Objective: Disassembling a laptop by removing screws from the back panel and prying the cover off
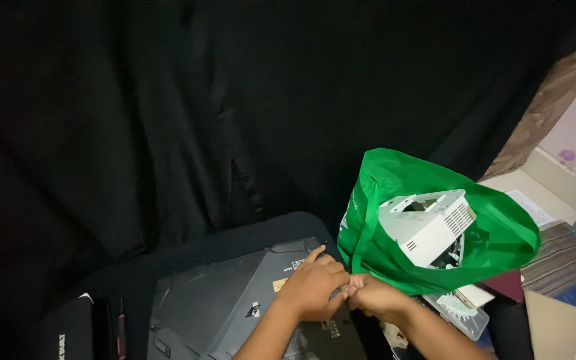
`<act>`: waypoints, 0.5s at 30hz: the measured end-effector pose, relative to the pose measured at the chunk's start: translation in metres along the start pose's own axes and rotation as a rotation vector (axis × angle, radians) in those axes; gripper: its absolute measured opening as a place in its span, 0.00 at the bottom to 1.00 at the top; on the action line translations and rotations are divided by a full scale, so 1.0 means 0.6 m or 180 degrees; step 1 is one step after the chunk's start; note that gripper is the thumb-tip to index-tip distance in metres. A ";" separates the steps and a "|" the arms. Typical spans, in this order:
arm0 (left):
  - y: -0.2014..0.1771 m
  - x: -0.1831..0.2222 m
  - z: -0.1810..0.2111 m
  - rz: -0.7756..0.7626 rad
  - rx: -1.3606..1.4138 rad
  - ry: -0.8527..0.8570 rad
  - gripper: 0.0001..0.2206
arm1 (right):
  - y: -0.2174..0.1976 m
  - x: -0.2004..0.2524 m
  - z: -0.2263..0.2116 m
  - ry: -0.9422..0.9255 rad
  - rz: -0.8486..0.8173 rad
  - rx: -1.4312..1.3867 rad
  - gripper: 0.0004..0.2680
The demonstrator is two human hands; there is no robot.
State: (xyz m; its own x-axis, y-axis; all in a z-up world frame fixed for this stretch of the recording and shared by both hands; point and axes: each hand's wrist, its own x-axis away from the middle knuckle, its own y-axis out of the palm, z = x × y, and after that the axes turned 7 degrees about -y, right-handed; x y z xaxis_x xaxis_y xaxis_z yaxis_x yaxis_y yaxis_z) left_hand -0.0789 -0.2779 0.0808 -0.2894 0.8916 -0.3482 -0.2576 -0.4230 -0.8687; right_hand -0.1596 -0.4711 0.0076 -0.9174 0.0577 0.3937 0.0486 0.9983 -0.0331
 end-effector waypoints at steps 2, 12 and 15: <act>0.004 0.000 -0.003 0.0110 -0.0016 0.0106 0.07 | -0.001 -0.004 0.000 -0.0017 0.0014 0.0000 0.11; 0.011 -0.001 -0.005 0.0189 0.0088 0.0151 0.11 | -0.001 -0.013 0.005 -0.0081 0.0064 0.0020 0.10; 0.018 -0.002 -0.009 0.0152 0.0138 0.0107 0.13 | -0.004 -0.012 0.009 -0.0093 0.0067 0.0023 0.10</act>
State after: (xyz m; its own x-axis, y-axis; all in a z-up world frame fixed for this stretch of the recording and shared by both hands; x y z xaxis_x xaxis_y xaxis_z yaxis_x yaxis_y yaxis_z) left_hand -0.0761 -0.2827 0.0699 -0.2713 0.8749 -0.4011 -0.2841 -0.4710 -0.8351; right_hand -0.1551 -0.4738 0.0000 -0.9274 0.0781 0.3659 0.0652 0.9967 -0.0476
